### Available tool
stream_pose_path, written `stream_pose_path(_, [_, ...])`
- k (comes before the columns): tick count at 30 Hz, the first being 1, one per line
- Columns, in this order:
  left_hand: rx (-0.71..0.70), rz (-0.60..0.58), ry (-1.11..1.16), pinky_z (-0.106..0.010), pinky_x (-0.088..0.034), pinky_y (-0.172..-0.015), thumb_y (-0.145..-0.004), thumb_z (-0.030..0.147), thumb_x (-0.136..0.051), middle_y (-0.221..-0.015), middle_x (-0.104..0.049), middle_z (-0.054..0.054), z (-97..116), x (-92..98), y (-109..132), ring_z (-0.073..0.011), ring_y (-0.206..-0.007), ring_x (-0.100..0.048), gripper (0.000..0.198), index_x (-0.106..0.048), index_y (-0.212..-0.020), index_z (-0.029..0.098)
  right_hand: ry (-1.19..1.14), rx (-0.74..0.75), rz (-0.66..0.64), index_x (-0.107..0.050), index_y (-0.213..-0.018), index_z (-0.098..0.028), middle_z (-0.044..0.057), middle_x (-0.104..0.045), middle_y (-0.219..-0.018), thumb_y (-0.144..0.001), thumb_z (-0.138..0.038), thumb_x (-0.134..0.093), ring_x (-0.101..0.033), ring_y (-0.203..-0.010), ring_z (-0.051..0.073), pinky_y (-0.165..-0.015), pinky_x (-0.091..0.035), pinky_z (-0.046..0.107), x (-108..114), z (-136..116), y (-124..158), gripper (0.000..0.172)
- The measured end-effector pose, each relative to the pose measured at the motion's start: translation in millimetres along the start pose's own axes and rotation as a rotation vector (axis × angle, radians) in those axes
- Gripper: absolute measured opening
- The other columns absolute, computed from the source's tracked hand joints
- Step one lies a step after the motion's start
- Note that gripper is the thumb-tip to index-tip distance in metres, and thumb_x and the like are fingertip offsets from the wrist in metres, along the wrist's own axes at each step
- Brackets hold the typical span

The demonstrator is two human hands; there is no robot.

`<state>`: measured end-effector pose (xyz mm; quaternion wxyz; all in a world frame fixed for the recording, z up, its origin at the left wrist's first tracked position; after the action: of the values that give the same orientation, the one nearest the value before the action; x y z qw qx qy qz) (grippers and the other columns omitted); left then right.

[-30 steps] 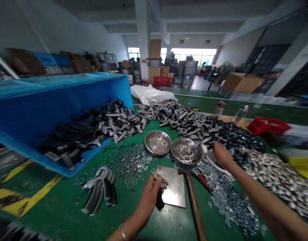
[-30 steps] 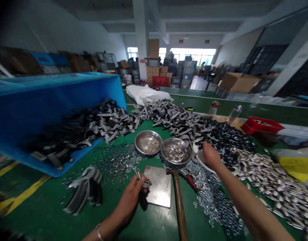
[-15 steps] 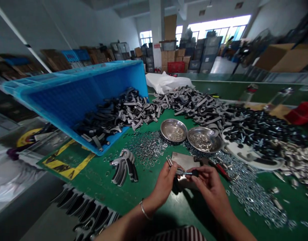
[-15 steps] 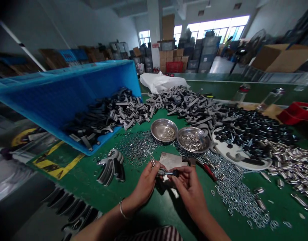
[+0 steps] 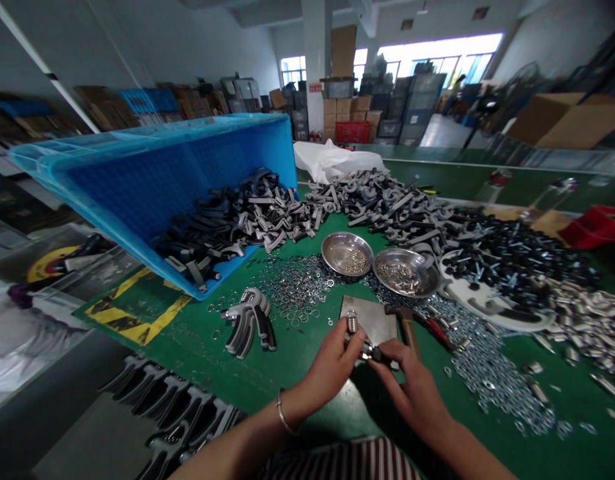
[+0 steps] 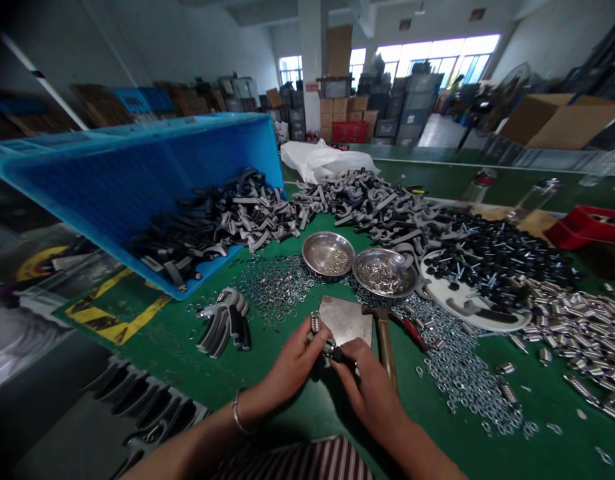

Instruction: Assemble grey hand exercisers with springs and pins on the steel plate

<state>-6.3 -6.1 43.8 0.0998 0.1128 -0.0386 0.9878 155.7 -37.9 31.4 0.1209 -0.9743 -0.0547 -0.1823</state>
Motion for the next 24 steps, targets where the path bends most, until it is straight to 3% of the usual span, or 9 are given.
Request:
stream_pose_path(2, [-0.053,-0.015,-0.096,-0.030,-0.042,-0.080,-0.099,0.037,-0.044,-0.090,-0.059,-0.004,0.5,2.7,1.0,-0.0176,-0.083,-0.052,0.020,-0.051,-0.095,0.019,-0.209,-0.110,-0.074,-0.052,-0.094,-0.026,0.000,-0.062,-0.079,-0.091,-0.041,-0.063,-0.059,-0.069,0.017,-0.064,-0.050,0.030,-4.2,-2.1,-0.3,0.019])
stream_pose_path(5, [-0.134,-0.059,-0.182,-0.031,-0.041,-0.080,-0.098,0.035,-0.045,-0.090,-0.059,-0.004,-1.3,6.9,2.3,-0.0179,-0.083,-0.052,0.018,-0.052,-0.092,0.019,-0.548,-0.407,-0.269,-0.041,-0.090,-0.027,-0.008,-0.048,-0.061,-0.097,-0.053,-0.049,-0.039,-0.042,0.010,-0.039,-0.033,0.021,-13.3,-5.0,0.8,0.028])
stream_pose_path(7, [-0.130,-0.065,-0.148,-0.030,-0.041,-0.080,-0.097,0.036,-0.046,-0.090,-0.059,-0.004,-2.7,9.4,3.5,-0.0174,-0.082,-0.052,0.019,-0.053,-0.092,0.019,-0.490,-0.412,-0.289,-0.043,-0.090,-0.026,-0.007,-0.052,-0.063,-0.097,-0.055,-0.047,-0.043,-0.044,0.010,-0.041,-0.037,0.022,-13.3,-7.5,0.4,0.030])
stream_pose_path(11, [-0.026,-0.046,0.036,-0.027,-0.043,-0.075,-0.098,0.039,-0.044,-0.087,-0.058,-0.002,-0.5,11.8,5.8,-0.0161,-0.081,-0.052,0.023,-0.053,-0.091,0.019,-0.137,-0.112,-0.111,-0.057,-0.095,-0.024,0.006,-0.068,-0.089,-0.083,-0.053,-0.071,-0.064,-0.083,0.022,-0.075,-0.053,0.035,-6.9,-11.4,-4.0,0.034])
stream_pose_path(13, [-0.041,-0.031,0.003,-0.027,-0.043,-0.075,-0.098,0.038,-0.046,-0.086,-0.058,-0.002,1.6,12.4,5.2,-0.0159,-0.079,-0.052,0.021,-0.053,-0.091,0.019,-0.236,-0.225,-0.153,-0.057,-0.091,-0.024,0.004,-0.067,-0.076,-0.087,-0.061,-0.061,-0.064,-0.068,0.019,-0.064,-0.054,0.033,-11.6,-8.9,-5.0,0.037])
stream_pose_path(15, [-0.117,-0.046,-0.107,-0.029,-0.043,-0.078,-0.097,0.035,-0.047,-0.088,-0.059,-0.003,1.5,12.4,3.1,-0.0167,-0.081,-0.052,0.018,-0.054,-0.092,0.019,-0.458,-0.496,-0.324,-0.055,-0.086,-0.023,-0.005,-0.052,-0.050,-0.093,-0.071,-0.037,-0.046,-0.037,0.013,-0.039,-0.042,0.026,-21.2,-5.7,-3.8,0.051])
stream_pose_path(17, [-0.182,-0.087,-0.195,-0.030,-0.043,-0.080,-0.096,0.031,-0.047,-0.091,-0.060,-0.005,-2.3,12.1,0.9,-0.0176,-0.083,-0.053,0.015,-0.054,-0.091,0.019,-0.586,-0.663,-0.460,-0.055,-0.085,-0.021,-0.008,-0.043,-0.041,-0.093,-0.075,-0.023,-0.030,-0.027,0.009,-0.030,-0.030,0.022,-27.2,-5.3,-2.7,0.063])
stream_pose_path(21, [-0.193,-0.112,-0.217,-0.031,-0.044,-0.079,-0.098,0.031,-0.044,-0.090,-0.061,-0.006,-10.6,13.5,1.2,-0.0178,-0.082,-0.053,0.017,-0.054,-0.091,0.019,-0.413,-0.531,-0.358,-0.058,-0.089,-0.021,-0.004,-0.062,-0.057,-0.088,-0.067,-0.056,-0.050,-0.041,0.009,-0.035,-0.033,0.017,-20.9,-4.4,-5.4,0.046])
stream_pose_path(24, [-0.290,-0.212,-0.199,-0.032,-0.044,-0.086,-0.098,0.032,-0.044,-0.094,-0.062,-0.008,-8.4,13.4,5.0,-0.0194,-0.090,-0.055,0.018,-0.055,-0.092,0.019,-0.628,-0.651,-0.520,-0.056,-0.076,-0.021,-0.009,-0.046,-0.040,-0.091,-0.074,-0.040,-0.032,-0.028,0.007,-0.030,-0.027,0.018,-25.3,2.0,0.2,0.057])
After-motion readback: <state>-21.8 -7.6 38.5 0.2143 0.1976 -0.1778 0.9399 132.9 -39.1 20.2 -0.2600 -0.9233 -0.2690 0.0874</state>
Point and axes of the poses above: each hand's wrist, its own y-axis away from the middle knuckle, its own x-axis out of the back of the hand, z = x × y, the point moved 2 cm from there along -y, towards the middle knuckle
